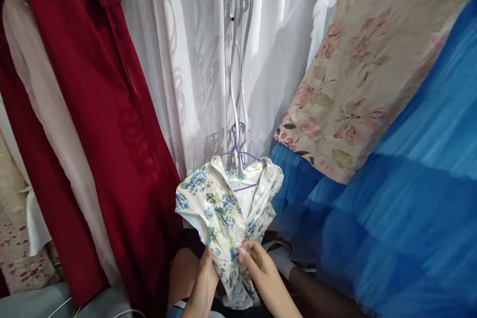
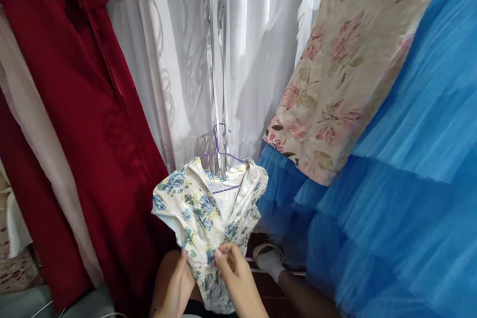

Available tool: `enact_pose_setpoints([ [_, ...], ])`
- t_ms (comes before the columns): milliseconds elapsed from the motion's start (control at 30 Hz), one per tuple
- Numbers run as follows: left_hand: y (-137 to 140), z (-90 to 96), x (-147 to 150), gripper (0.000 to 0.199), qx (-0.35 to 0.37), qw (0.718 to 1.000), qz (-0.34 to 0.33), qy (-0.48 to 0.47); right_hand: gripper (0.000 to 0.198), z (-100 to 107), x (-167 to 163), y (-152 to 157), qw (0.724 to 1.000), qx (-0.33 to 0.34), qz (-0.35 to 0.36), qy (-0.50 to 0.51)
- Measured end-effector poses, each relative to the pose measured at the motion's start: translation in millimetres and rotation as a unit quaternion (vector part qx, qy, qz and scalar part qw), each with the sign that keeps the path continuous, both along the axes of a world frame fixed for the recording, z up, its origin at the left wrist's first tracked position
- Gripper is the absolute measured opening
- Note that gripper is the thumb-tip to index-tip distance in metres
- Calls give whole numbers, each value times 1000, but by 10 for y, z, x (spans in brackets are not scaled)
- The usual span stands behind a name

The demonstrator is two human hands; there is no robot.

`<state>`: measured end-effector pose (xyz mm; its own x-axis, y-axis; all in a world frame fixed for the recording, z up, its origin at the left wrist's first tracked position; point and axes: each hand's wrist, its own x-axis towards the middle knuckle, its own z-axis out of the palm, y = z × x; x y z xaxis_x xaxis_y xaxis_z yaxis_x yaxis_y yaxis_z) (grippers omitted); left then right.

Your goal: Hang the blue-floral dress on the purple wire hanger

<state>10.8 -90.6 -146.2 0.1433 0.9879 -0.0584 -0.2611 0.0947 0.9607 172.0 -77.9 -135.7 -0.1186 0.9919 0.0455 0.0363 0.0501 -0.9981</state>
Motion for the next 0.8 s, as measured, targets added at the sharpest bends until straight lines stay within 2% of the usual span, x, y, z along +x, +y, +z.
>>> enact_pose_setpoints([
  [100,-19,-45,94,61,-30,994,78,-68,45,-12,-71,84,999,-5,-36,14],
  [200,20,-19,138,61,-34,989,134,-60,44,16,-92,78,999,-5,-36,35],
  [367,29,155,137,54,-4,990,144,-7,40,61,-100,25,998,1,-21,64],
  [500,-5,261,186,52,-7,987,160,2,40,50,-75,73,993,15,-33,114],
  [800,47,46,140,52,-30,977,211,30,43,34,-40,52,993,22,-40,107],
])
